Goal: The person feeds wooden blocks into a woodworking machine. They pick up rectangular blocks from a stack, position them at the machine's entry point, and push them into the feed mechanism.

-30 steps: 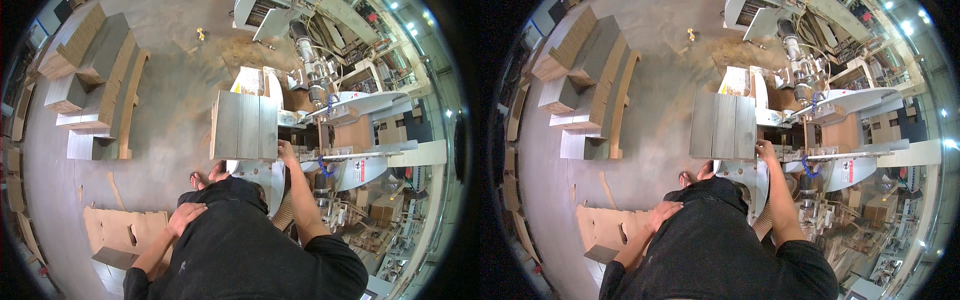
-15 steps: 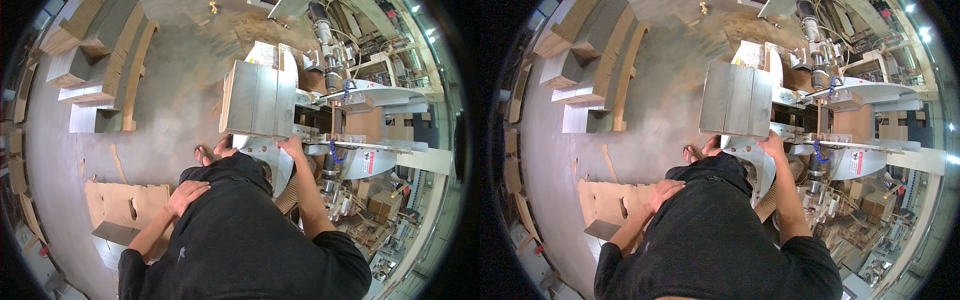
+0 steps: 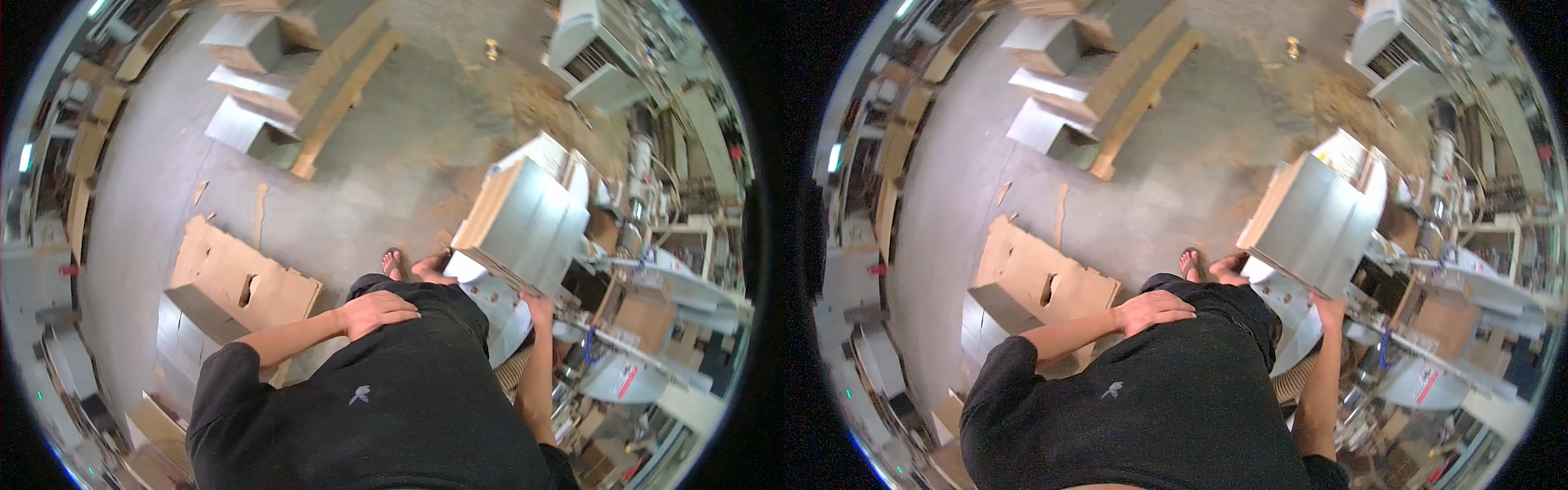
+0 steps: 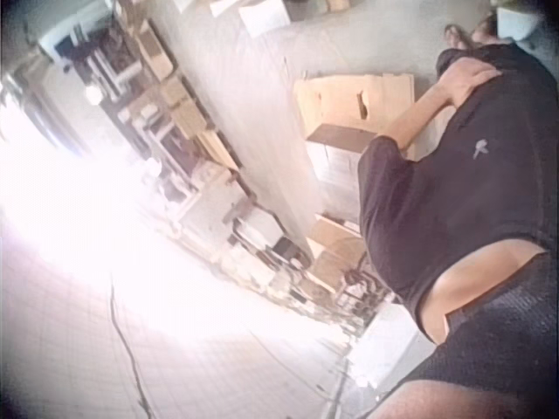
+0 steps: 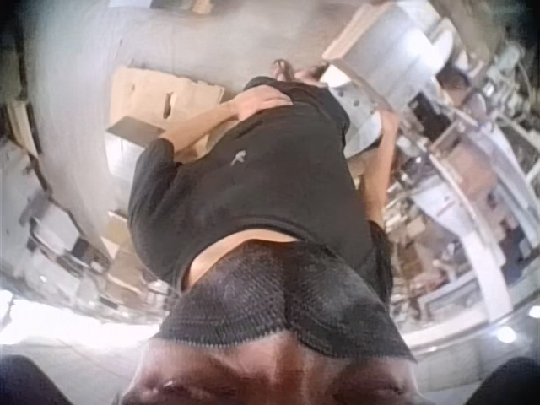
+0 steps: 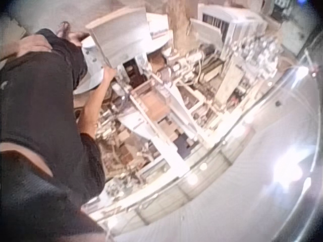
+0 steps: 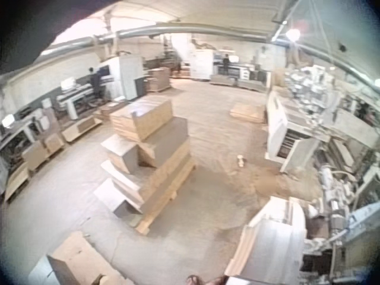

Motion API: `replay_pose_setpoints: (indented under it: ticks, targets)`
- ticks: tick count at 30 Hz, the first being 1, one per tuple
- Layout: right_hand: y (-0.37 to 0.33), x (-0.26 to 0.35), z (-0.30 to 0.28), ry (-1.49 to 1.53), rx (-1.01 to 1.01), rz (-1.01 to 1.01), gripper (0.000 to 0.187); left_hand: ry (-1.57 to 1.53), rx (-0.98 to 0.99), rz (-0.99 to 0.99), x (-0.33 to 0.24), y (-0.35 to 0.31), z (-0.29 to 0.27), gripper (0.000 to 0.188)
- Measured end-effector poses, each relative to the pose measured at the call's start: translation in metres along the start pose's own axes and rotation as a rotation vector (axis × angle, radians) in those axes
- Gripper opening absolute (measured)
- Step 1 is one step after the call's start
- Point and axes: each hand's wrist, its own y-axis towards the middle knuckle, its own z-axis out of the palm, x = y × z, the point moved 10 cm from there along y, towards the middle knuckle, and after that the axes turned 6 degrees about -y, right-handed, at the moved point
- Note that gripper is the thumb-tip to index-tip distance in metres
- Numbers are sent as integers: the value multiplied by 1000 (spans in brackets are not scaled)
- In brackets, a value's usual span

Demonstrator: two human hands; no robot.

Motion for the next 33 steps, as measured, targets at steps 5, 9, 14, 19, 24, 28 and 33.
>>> replay_pose_setpoints:
  ticks: [5,9,14,19,24,28,33]
  targets:
    - [0,6,11,-17,93,152,45,42,-41,-10,-1,-4,-2,55]
    - [-2,11,11,-53,62,147,43,48,-35,-18,1,-4,0,54]
    - [-5,-17,1,-109,-19,92,35,19,-4,-4,-2,5,-2,53]
    - [1,-41,10,-164,-79,-56,48,41,34,-60,14,1,5,55]
    - [-3,-23,9,-268,-32,203,46,99,54,-32,14,2,6,51]
    - [-9,-16,-6,59,-7,239,48,92,36,-35,15,7,3,48]
    - [-3,-7,-74,-146,-347,120,40,105,46,-43,15,13,4,48]
